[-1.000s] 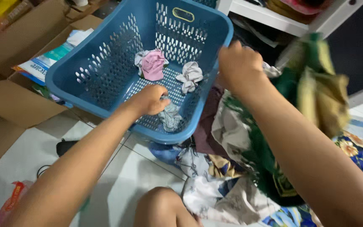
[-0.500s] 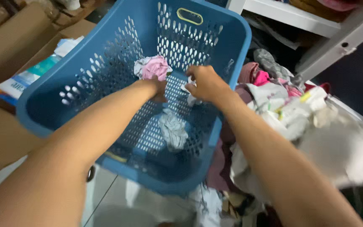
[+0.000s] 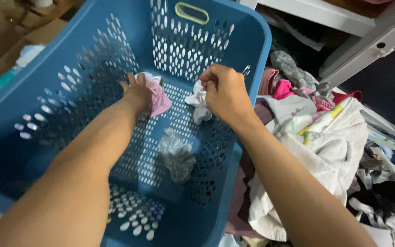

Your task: The person removes various garments from a blue laundry basket and places them on a floral blanket on the floor. They then fold a maroon pair of underwear and a white pair of underwear, placing each folded item aside.

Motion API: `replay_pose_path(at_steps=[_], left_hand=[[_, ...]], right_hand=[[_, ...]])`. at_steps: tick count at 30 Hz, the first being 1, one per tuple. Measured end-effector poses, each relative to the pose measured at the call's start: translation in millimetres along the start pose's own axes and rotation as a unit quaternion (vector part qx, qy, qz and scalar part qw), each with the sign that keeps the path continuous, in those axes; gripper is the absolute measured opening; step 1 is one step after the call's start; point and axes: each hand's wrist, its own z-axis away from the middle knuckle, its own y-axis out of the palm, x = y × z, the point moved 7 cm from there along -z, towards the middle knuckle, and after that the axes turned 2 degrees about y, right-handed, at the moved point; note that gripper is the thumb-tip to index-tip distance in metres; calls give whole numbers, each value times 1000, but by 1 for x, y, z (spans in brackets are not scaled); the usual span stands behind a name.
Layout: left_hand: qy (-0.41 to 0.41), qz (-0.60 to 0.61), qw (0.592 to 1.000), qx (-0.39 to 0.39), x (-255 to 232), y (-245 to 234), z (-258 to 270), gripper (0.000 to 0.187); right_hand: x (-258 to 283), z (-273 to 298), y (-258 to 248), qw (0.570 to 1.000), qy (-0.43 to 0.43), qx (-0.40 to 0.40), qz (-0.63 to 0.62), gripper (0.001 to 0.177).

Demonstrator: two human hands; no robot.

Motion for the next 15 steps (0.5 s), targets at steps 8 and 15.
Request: replay_pose_path(at_steps=[8, 15], left_hand=[[284, 213, 927, 118, -87, -32, 38, 113], [409, 80, 886, 204, -174, -36, 79, 118]], right_hand=[[4, 6, 4, 1000, -29, 0, 8, 18], [2, 2, 7, 999, -43, 1, 8, 19]])
